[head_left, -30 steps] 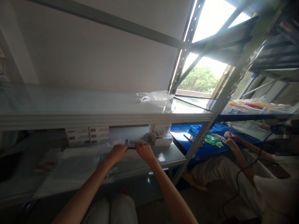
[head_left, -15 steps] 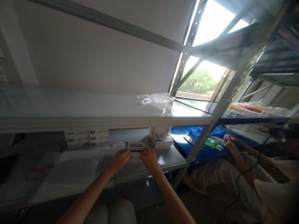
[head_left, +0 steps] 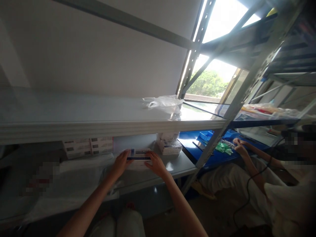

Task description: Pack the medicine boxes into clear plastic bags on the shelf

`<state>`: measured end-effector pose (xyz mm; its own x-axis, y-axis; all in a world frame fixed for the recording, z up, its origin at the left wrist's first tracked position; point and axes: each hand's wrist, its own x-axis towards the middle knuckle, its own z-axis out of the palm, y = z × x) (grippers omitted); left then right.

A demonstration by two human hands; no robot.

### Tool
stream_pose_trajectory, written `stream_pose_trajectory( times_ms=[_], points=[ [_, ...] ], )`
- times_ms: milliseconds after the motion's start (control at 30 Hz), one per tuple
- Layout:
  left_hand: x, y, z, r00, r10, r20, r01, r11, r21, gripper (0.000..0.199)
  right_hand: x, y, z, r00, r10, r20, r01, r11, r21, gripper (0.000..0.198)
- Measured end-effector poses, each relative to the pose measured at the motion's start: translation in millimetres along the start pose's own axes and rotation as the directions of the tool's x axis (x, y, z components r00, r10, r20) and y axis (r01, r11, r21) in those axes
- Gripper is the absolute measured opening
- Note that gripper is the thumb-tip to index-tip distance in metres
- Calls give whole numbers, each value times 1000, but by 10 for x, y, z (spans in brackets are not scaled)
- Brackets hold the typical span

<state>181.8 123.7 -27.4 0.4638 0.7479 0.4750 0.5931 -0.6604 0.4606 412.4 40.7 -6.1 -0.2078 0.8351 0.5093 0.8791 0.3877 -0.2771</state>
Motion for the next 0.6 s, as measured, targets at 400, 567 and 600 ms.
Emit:
stream_pose_trajectory(
  times_ms=[400,567,600],
  points=[
    [302,-452,57,921,-62,385,319,690,-650,94,136,501,346,949,226,222,-316,615,723,102],
    [175,-575,267,922,-88,377,357,568,-742,103,43,482,401,920,279,276,-383,491,783,107],
    [145,-579,295,928,-90,362,345,573,-743,102,32,473,397,924,268,273,-376,507,776,105]
  ],
)
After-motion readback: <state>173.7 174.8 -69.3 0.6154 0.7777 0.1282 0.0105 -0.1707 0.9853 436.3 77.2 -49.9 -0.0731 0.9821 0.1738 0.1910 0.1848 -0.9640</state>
